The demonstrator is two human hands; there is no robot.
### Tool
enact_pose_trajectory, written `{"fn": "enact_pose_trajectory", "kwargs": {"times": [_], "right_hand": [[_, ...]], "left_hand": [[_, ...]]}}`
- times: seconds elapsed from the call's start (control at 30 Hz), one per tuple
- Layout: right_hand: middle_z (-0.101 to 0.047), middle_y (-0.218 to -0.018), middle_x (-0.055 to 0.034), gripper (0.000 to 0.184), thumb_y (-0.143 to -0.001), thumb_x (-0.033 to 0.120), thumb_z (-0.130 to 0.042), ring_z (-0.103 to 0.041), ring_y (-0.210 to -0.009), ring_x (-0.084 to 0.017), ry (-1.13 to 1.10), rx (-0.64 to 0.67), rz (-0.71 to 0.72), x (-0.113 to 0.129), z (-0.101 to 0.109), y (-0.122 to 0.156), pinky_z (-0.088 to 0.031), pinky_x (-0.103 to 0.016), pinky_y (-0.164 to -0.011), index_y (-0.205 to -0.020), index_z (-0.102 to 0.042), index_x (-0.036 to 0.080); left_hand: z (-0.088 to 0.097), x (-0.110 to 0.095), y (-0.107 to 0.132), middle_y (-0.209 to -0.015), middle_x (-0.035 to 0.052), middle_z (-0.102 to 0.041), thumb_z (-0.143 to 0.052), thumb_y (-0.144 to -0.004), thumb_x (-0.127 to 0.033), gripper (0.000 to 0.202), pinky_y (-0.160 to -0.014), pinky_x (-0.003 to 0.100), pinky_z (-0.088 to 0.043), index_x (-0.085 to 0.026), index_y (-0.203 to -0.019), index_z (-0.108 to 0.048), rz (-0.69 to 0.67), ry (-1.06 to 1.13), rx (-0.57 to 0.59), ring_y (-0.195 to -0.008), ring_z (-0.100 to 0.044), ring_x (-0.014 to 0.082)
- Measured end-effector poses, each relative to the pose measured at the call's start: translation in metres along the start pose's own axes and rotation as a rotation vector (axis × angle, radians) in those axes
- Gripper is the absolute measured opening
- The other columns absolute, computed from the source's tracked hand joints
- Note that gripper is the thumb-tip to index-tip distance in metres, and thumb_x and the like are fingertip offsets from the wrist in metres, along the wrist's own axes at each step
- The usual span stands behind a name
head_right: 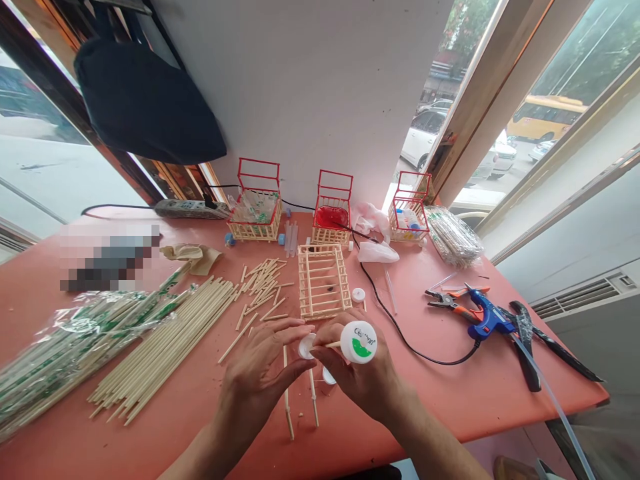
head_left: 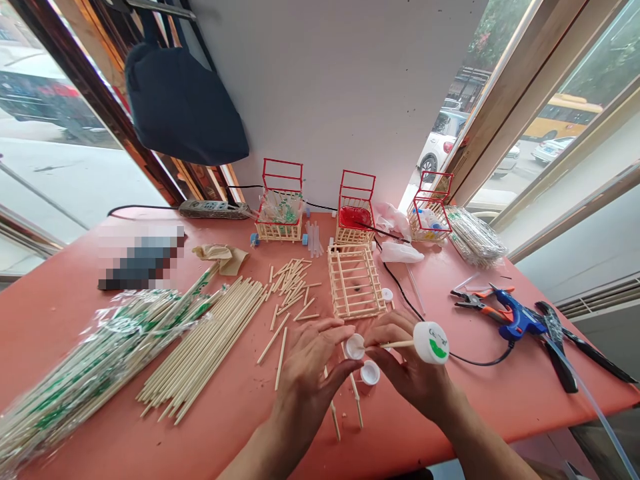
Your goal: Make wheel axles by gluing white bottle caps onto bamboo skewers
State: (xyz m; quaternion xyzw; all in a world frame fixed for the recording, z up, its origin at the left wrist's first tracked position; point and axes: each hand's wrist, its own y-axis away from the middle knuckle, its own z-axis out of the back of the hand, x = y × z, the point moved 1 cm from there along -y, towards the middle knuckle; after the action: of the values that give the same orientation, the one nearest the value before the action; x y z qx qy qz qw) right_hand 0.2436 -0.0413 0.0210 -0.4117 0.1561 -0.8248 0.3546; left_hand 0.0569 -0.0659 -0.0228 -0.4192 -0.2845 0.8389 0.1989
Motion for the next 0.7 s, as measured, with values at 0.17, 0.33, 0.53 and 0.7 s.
{"fn": "enact_pose_trajectory", "kwargs": {"times": [0.17,0.33,0.53,0.7], "right_hand": [[-0.069,-0.081,-0.0001,0.014,-0.104,0.023,-0.059,-0.06,-0.078,-0.018,0.011,-0.02,0.037,0.0002,-0.0005,-0.0004,-0.043,-0.033,-0.078,-0.09,-0.062,0.021],[-0.069,-0.08,0.0005,0.013,-0.104,0.022,-0.059,-0.059,-0.077,-0.018,0.006,-0.016,0.031,-0.0007,-0.0009,-0.0007,-0.041,-0.033,-0.075,-0.091,-0.062,0.022],[-0.067,-0.08,0.0002,0.013,-0.103,0.021,-0.059,-0.059,-0.078,-0.019,0.026,-0.012,0.029,0.0003,-0.0004,0.0,-0.041,-0.033,-0.074,-0.09,-0.059,0.023],[-0.066,-0.082,-0.0012,0.013,-0.102,0.019,-0.056,-0.059,-0.08,-0.02,0.027,0.01,0.009,0.0001,-0.0002,0.0009,-0.042,-0.034,-0.075,-0.09,-0.057,0.023]], "left_hand": [[-0.0007,0.0001,0.0001,-0.11,0.009,-0.078,-0.065,-0.098,-0.038,0.024,-0.09,0.04,-0.055,-0.022,-0.116,-0.067,-0.009,0.003,0.023,-0.107,-0.072,0.0268],[-0.0014,0.0009,0.0014,-0.111,0.0088,-0.077,-0.066,-0.098,-0.039,0.024,-0.091,0.041,-0.055,-0.022,-0.115,-0.068,0.007,0.018,0.019,-0.109,-0.071,0.0277],[-0.0009,0.0007,0.0021,-0.112,0.0092,-0.077,-0.067,-0.097,-0.04,0.025,-0.09,0.041,-0.056,-0.023,-0.115,-0.069,0.042,0.031,0.027,-0.108,-0.072,0.0273],[-0.0017,0.0018,0.0033,-0.113,0.0089,-0.077,-0.069,-0.095,-0.039,0.025,-0.09,0.04,-0.057,-0.024,-0.115,-0.07,0.064,0.05,0.029,-0.11,-0.071,0.0278]]}}
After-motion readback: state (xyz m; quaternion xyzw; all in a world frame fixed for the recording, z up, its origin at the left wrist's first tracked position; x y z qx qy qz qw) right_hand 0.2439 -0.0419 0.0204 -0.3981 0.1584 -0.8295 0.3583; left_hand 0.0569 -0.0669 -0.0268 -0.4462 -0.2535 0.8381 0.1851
